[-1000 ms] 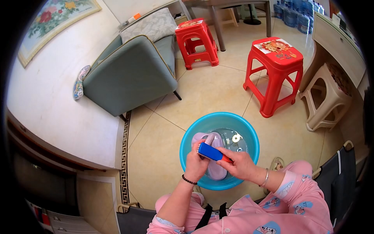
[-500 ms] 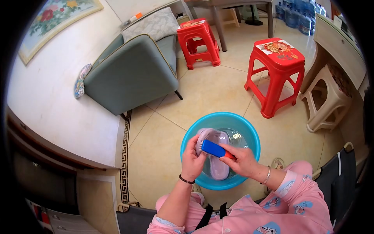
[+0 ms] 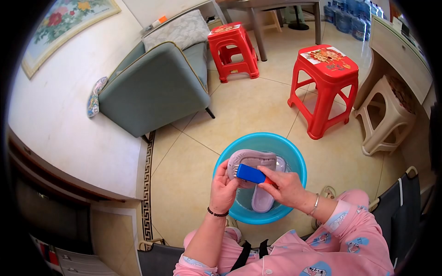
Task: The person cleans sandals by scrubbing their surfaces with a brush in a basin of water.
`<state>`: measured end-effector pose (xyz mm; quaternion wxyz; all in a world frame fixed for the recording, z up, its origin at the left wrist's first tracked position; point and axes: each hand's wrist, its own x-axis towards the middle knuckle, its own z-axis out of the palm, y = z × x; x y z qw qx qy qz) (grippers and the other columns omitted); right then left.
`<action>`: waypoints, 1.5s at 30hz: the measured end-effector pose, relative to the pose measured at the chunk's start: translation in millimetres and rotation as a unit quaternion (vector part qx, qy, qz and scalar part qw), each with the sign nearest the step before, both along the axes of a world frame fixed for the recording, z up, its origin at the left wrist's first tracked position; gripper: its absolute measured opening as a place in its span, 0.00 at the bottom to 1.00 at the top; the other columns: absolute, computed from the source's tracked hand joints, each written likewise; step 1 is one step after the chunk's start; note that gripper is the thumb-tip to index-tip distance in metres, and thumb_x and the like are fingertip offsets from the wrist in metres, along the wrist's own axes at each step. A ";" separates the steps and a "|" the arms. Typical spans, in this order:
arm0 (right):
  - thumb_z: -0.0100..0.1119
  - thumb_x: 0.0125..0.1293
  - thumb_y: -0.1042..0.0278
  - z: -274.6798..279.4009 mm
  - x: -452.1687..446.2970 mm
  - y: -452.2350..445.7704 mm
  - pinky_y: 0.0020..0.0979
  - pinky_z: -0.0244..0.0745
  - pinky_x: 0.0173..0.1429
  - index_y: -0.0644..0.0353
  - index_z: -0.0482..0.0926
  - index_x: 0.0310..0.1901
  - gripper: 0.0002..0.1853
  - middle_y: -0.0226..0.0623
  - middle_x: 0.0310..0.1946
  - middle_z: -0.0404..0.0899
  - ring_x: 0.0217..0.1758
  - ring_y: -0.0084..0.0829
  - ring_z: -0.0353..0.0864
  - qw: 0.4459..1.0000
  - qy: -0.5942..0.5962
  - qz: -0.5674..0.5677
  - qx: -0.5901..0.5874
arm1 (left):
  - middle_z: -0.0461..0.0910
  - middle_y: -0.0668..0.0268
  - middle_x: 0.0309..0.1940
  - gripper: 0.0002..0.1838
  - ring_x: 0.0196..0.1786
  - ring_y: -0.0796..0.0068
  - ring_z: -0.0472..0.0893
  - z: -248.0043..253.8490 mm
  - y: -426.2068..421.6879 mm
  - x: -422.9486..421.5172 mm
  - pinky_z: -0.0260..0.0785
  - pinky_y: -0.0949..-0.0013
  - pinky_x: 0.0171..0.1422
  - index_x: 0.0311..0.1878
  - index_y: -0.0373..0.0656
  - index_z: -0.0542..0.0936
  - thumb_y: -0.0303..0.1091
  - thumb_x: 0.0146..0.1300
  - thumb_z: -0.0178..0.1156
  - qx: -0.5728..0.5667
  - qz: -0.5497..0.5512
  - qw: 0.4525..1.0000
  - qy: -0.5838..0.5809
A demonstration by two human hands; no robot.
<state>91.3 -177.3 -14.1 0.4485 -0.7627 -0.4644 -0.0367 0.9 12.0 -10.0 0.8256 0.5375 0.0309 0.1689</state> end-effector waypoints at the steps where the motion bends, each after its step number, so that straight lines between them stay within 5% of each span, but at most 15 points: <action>1: 0.62 0.63 0.55 -0.8 1.1 0.0 0.38 0.76 0.31 0.54 0.72 0.61 0.26 0.40 0.30 0.82 0.29 0.40 0.83 1.000 -0.010 -0.002 -0.006 | 0.71 0.59 0.61 0.29 0.63 0.68 0.73 0.0 0.4 -0.1 0.68 0.64 0.66 0.67 0.36 0.60 0.15 0.62 0.51 0.000 -0.001 1.000 0.000; 6: 0.61 0.64 0.55 -0.8 1.5 0.1 0.39 0.76 0.31 0.54 0.73 0.61 0.25 0.39 0.28 0.81 0.28 0.40 0.82 1.000 -0.019 -0.024 -0.007 | 0.72 0.57 0.61 0.28 0.62 0.66 0.74 0.2 5.4 0.0 0.70 0.63 0.65 0.66 0.36 0.62 0.15 0.62 0.53 -0.111 -0.010 0.994 -0.025; 14: 0.62 0.63 0.55 -3.1 -0.6 -0.8 0.38 0.76 0.32 0.53 0.72 0.61 0.26 0.40 0.30 0.82 0.29 0.40 0.83 0.999 0.002 0.023 -0.024 | 0.74 0.59 0.59 0.27 0.61 0.68 0.75 -2.9 11.9 -0.2 0.70 0.63 0.64 0.65 0.37 0.63 0.16 0.62 0.55 -0.106 0.007 0.994 -0.034; 23: 0.63 0.63 0.56 4.2 3.8 0.6 0.38 0.77 0.34 0.52 0.75 0.59 0.23 0.42 0.31 0.83 0.31 0.42 0.83 0.996 0.038 -0.080 -0.027 | 0.72 0.59 0.61 0.27 0.62 0.69 0.74 -8.9 2.4 3.3 0.69 0.65 0.66 0.66 0.37 0.62 0.16 0.64 0.54 -0.079 0.002 0.997 -0.005; 29: 0.62 0.63 0.56 -6.6 3.0 1.3 0.39 0.77 0.34 0.52 0.73 0.61 0.25 0.42 0.32 0.83 0.31 0.44 0.83 0.999 0.022 -0.025 0.032 | 0.74 0.59 0.59 0.27 0.60 0.69 0.75 -6.5 3.1 2.3 0.70 0.65 0.64 0.65 0.36 0.63 0.16 0.63 0.54 -0.090 0.029 0.995 -0.003; 33: 0.62 0.63 0.55 -3.9 -3.2 0.9 0.40 0.77 0.33 0.51 0.73 0.61 0.25 0.41 0.33 0.83 0.32 0.44 0.84 0.998 0.055 -0.001 -0.031 | 0.75 0.59 0.58 0.25 0.58 0.69 0.77 -3.8 8.9 2.3 0.72 0.65 0.62 0.63 0.36 0.64 0.17 0.63 0.55 -0.108 0.051 0.993 -0.014; 45: 0.62 0.63 0.55 -2.1 5.9 -0.7 0.41 0.77 0.34 0.51 0.74 0.60 0.24 0.45 0.31 0.83 0.31 0.47 0.83 0.995 0.073 -0.061 -0.029 | 0.74 0.58 0.57 0.24 0.59 0.68 0.76 -6.0 5.1 2.8 0.70 0.63 0.64 0.61 0.37 0.64 0.19 0.63 0.56 -0.115 -0.003 0.993 -0.003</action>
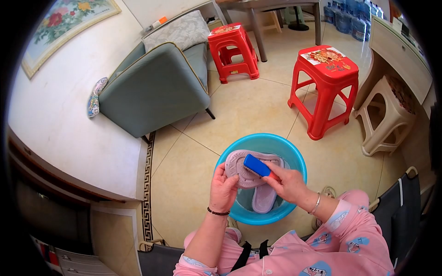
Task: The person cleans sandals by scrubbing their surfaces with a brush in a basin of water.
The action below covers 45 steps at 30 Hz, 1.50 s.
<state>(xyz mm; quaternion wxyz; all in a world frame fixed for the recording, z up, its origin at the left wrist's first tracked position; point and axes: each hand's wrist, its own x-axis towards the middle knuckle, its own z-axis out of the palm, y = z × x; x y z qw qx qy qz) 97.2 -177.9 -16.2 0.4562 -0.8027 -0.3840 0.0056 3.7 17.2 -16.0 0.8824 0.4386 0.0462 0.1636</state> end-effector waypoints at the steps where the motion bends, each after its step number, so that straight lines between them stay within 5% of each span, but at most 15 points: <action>1: 0.62 0.63 0.55 -0.3 -2.3 -0.1 0.41 0.77 0.34 0.52 0.74 0.60 0.25 0.46 0.32 0.83 0.32 0.47 0.83 1.000 0.018 0.017 0.005 | 0.74 0.58 0.57 0.24 0.59 0.68 0.76 0.6 0.9 -0.8 0.70 0.63 0.64 0.61 0.37 0.64 0.19 0.63 0.56 0.000 0.000 1.000 0.000; 15: 0.63 0.63 0.58 -2.0 -8.3 0.1 0.39 0.78 0.35 0.56 0.74 0.60 0.25 0.44 0.34 0.83 0.32 0.43 0.84 0.996 -0.062 0.051 -0.024 | 0.79 0.62 0.52 0.17 0.53 0.72 0.79 -5.9 -5.3 4.7 0.73 0.66 0.59 0.57 0.37 0.72 0.39 0.74 0.51 0.005 -0.004 0.993 0.115; 17: 0.65 0.61 0.59 0.2 -9.4 -0.4 0.37 0.79 0.37 0.56 0.75 0.59 0.25 0.45 0.39 0.83 0.35 0.42 0.85 0.996 -0.050 0.051 -0.049 | 0.79 0.62 0.52 0.17 0.53 0.72 0.79 -6.2 -6.5 4.6 0.73 0.66 0.59 0.57 0.37 0.73 0.40 0.74 0.50 0.003 -0.007 0.993 0.119; 20: 0.65 0.61 0.59 -0.5 -9.4 -0.4 0.37 0.79 0.36 0.56 0.75 0.59 0.25 0.44 0.37 0.84 0.33 0.42 0.84 0.996 -0.058 0.049 -0.043 | 0.79 0.62 0.52 0.17 0.53 0.72 0.79 -5.7 -5.7 3.7 0.73 0.66 0.59 0.57 0.37 0.73 0.40 0.74 0.50 -0.006 -0.012 0.993 0.120; 22: 0.61 0.64 0.55 -4.1 -8.8 0.3 0.41 0.76 0.30 0.57 0.74 0.59 0.24 0.41 0.25 0.81 0.26 0.42 0.82 0.994 -0.087 0.058 -0.023 | 0.79 0.61 0.52 0.17 0.53 0.71 0.79 -6.3 -5.7 3.7 0.73 0.66 0.59 0.57 0.37 0.74 0.40 0.74 0.50 -0.011 -0.017 0.993 0.116; 31: 0.60 0.64 0.54 -6.3 -7.6 2.3 0.41 0.76 0.30 0.55 0.74 0.59 0.24 0.41 0.25 0.81 0.25 0.42 0.82 0.993 -0.108 0.050 -0.010 | 0.78 0.59 0.54 0.19 0.55 0.68 0.79 -11.5 1.3 4.7 0.73 0.62 0.61 0.59 0.37 0.72 0.42 0.75 0.47 -0.025 0.006 0.994 0.105; 37: 0.59 0.64 0.54 5.8 4.1 -1.1 0.41 0.77 0.32 0.52 0.74 0.58 0.22 0.43 0.28 0.82 0.29 0.43 0.83 0.995 -0.046 0.003 -0.091 | 0.75 0.56 0.59 0.20 0.61 0.62 0.75 -8.0 8.7 8.9 0.67 0.55 0.68 0.62 0.36 0.70 0.39 0.76 0.44 -0.145 -0.026 0.986 0.073; 45: 0.60 0.64 0.54 -1.4 -9.3 1.6 0.42 0.78 0.33 0.54 0.75 0.58 0.23 0.42 0.29 0.83 0.29 0.43 0.83 0.996 -0.049 0.061 -0.031 | 0.78 0.56 0.55 0.19 0.57 0.63 0.78 -9.4 7.8 1.7 0.71 0.58 0.64 0.60 0.34 0.71 0.31 0.69 0.56 -0.091 -0.033 0.990 0.098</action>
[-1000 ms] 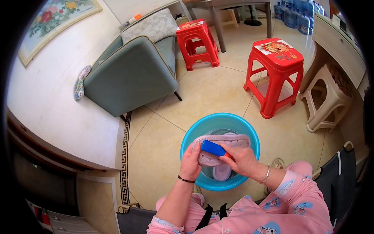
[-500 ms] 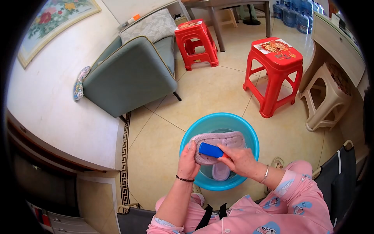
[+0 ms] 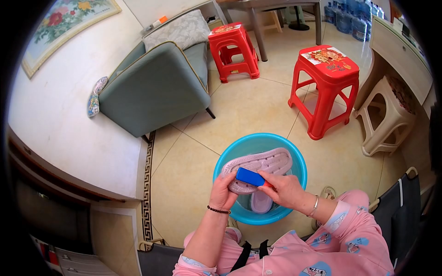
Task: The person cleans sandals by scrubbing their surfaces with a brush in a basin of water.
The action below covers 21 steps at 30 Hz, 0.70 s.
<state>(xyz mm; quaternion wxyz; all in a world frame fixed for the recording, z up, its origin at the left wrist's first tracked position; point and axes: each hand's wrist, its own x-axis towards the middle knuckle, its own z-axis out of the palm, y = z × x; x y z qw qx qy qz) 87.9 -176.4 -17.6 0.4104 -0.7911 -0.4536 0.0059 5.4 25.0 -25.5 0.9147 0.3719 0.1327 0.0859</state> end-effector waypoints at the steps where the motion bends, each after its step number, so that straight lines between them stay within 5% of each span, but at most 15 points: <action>1: 0.60 0.64 0.53 0.2 -0.4 -0.4 0.42 0.77 0.33 0.54 0.75 0.58 0.23 0.42 0.29 0.83 0.29 0.43 0.83 1.000 -0.001 0.010 -0.017 | 0.78 0.56 0.55 0.19 0.57 0.63 0.78 1.2 -1.7 0.4 0.71 0.58 0.64 0.60 0.34 0.71 0.31 0.69 0.56 0.000 0.000 1.000 0.000; 13: 0.59 0.65 0.54 2.8 3.0 -4.3 0.44 0.77 0.34 0.51 0.72 0.61 0.24 0.40 0.29 0.83 0.30 0.44 0.84 0.998 -0.013 0.038 -0.040 | 0.79 0.56 0.52 0.19 0.54 0.63 0.79 -5.6 0.2 2.0 0.73 0.58 0.61 0.57 0.34 0.73 0.34 0.68 0.59 -0.039 -0.009 0.997 0.068; 21: 0.60 0.64 0.53 2.5 6.2 -4.1 0.43 0.76 0.33 0.50 0.72 0.60 0.24 0.40 0.27 0.82 0.29 0.43 0.83 0.997 -0.030 0.020 -0.071 | 0.76 0.54 0.59 0.21 0.60 0.58 0.77 -2.2 -0.1 3.5 0.67 0.53 0.68 0.62 0.35 0.71 0.30 0.67 0.56 -0.065 0.025 0.997 0.040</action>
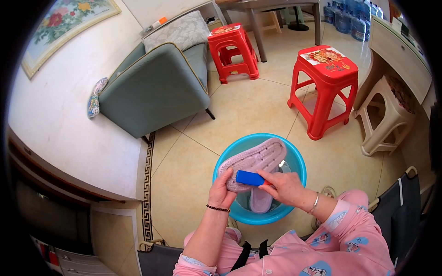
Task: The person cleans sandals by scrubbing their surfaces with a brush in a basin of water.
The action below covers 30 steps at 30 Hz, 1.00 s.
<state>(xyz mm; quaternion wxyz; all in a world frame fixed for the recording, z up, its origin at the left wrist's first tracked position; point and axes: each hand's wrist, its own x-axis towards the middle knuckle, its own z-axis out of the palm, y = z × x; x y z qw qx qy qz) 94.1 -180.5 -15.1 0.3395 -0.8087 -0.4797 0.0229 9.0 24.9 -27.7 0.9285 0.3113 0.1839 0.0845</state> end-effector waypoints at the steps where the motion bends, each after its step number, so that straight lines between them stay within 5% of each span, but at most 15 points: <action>1: 0.60 0.64 0.53 -0.3 1.3 0.4 0.44 0.76 0.33 0.50 0.73 0.59 0.24 0.40 0.26 0.82 0.28 0.43 0.83 1.000 0.000 -0.013 -0.003 | 0.76 0.54 0.59 0.21 0.60 0.58 0.77 -0.6 1.2 0.3 0.67 0.53 0.68 0.62 0.35 0.71 0.30 0.67 0.56 0.000 0.001 1.000 0.000; 7: 0.60 0.63 0.53 -0.5 11.6 -0.7 0.43 0.76 0.33 0.51 0.74 0.58 0.23 0.41 0.28 0.83 0.29 0.43 0.83 0.996 0.019 -0.086 0.002 | 0.74 0.53 0.60 0.21 0.63 0.58 0.74 1.9 3.3 2.3 0.65 0.53 0.70 0.63 0.34 0.70 0.30 0.69 0.53 0.016 -0.004 1.000 -0.018; 17: 0.60 0.64 0.53 -4.4 -2.5 4.1 0.43 0.77 0.33 0.51 0.75 0.58 0.22 0.44 0.28 0.82 0.30 0.46 0.83 0.997 0.040 -0.023 0.066 | 0.75 0.54 0.60 0.20 0.61 0.60 0.76 0.7 3.2 -0.2 0.67 0.55 0.68 0.62 0.33 0.70 0.31 0.69 0.54 0.029 -0.017 0.999 -0.027; 25: 0.59 0.65 0.54 -6.9 21.8 1.6 0.46 0.75 0.34 0.52 0.74 0.57 0.21 0.47 0.30 0.82 0.31 0.50 0.82 0.978 0.116 -0.158 0.065 | 0.76 0.54 0.59 0.21 0.60 0.60 0.76 6.7 2.8 -1.8 0.68 0.56 0.68 0.61 0.33 0.71 0.30 0.68 0.56 0.055 0.021 0.995 -0.076; 30: 0.59 0.66 0.54 -9.9 11.6 6.1 0.47 0.75 0.35 0.53 0.73 0.59 0.22 0.51 0.30 0.82 0.32 0.52 0.82 0.978 0.150 -0.118 0.081 | 0.76 0.55 0.58 0.22 0.60 0.62 0.76 10.7 0.3 -2.5 0.69 0.58 0.67 0.62 0.33 0.71 0.28 0.66 0.59 0.107 0.008 0.991 -0.074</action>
